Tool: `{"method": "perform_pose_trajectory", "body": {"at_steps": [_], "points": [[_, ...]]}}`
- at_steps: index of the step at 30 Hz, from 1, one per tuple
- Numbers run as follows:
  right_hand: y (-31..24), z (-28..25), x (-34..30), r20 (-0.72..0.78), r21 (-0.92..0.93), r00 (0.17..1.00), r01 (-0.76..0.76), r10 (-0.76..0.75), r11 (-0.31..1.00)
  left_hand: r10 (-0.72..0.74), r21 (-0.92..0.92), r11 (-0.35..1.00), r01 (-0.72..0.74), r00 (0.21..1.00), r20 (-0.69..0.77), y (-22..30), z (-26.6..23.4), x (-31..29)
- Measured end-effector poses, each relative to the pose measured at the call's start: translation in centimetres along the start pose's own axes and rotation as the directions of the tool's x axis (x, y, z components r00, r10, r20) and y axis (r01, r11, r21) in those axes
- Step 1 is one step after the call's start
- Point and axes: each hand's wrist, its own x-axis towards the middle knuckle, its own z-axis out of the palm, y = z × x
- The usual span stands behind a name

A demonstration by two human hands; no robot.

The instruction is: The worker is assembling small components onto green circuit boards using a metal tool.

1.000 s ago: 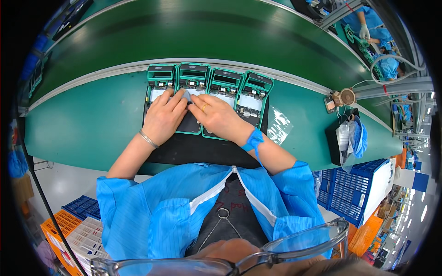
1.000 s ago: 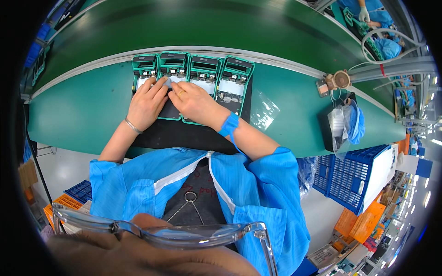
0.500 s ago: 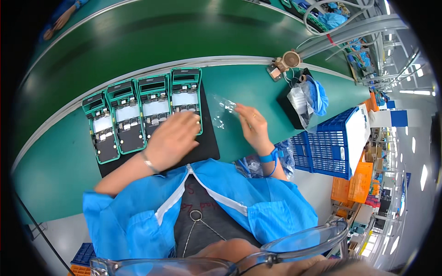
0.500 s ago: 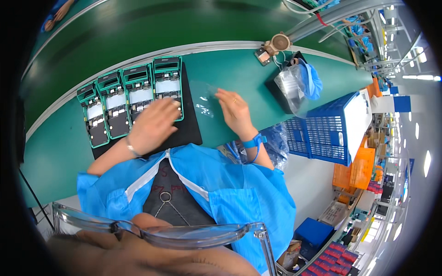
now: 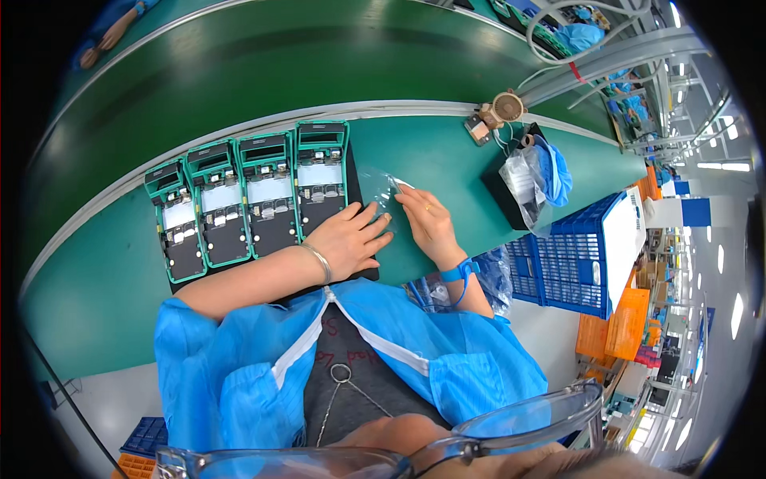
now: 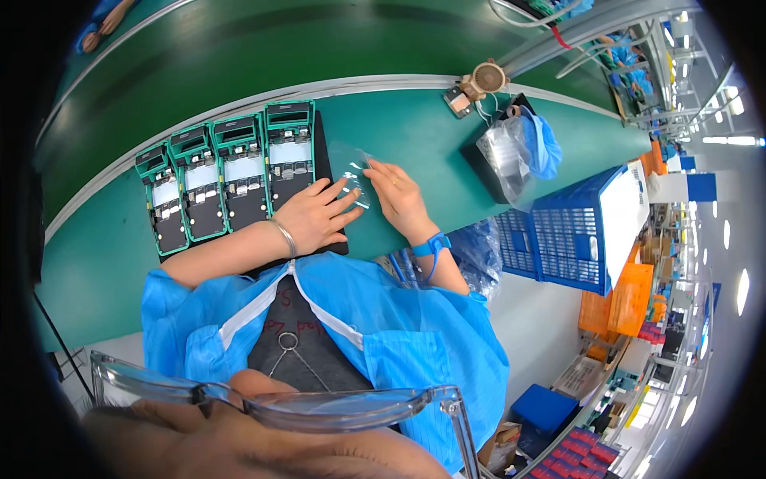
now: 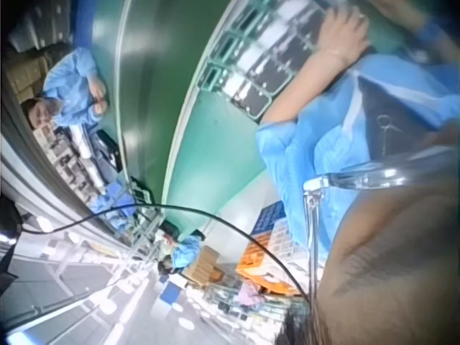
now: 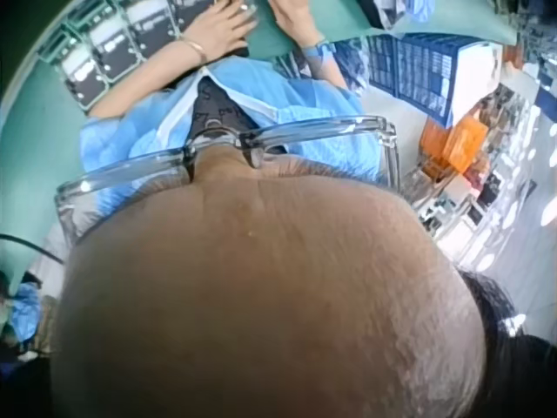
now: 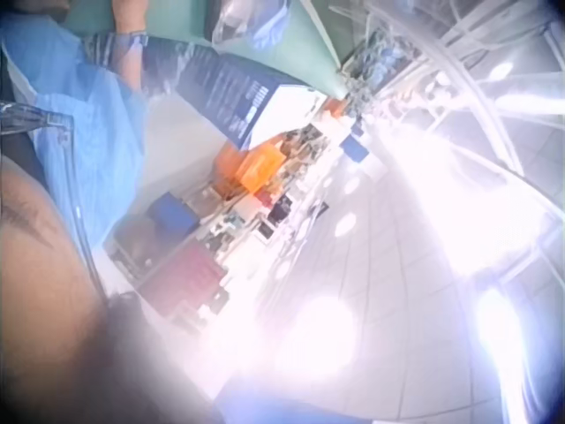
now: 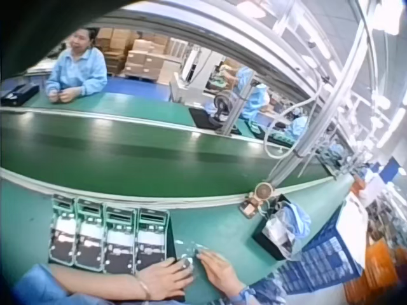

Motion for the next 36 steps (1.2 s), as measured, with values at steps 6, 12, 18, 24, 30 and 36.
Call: {"method": "perform_pose_trajectory", "body": {"at_steps": [6, 12, 18, 24, 30, 36], "points": [[-2.7, 0.0, 4.5, -0.033, -0.047, 0.986, 0.164, -0.166, 0.985, 0.081, -0.091, 0.99, -0.107, 0.963, -0.256, 0.2, -1.3, -1.7], [-9.6, 4.7, 9.1, 0.084, 0.344, 0.932, 0.306, -0.354, 0.888, -0.189, 0.014, 0.975, 0.22, 0.866, -0.463, -2.8, -8.4, -12.4], [-14.6, 12.7, 12.5, 0.072, 0.418, 0.824, 0.486, -0.561, 0.768, -0.536, 0.229, 0.698, 0.679, 0.706, -0.463, -4.2, -10.6, -21.6], [-16.9, 17.3, 14.3, 0.123, 0.304, 0.769, 0.572, -0.627, 0.762, -0.564, 0.207, 0.686, 0.698, 0.69, -0.454, -4.0, -9.9, -22.4], [-17.4, 18.4, 14.6, 0.171, 0.267, 0.746, 0.593, -0.643, 0.759, -0.555, 0.179, 0.707, 0.684, 0.693, -0.46, -4.0, -9.9, -22.7], [-17.4, 18.7, 14.4, 0.117, 0.228, 0.738, 0.631, -0.665, 0.741, -0.56, 0.169, 0.707, 0.687, 0.69, -0.459, -4.0, -9.8, -22.8]]}}
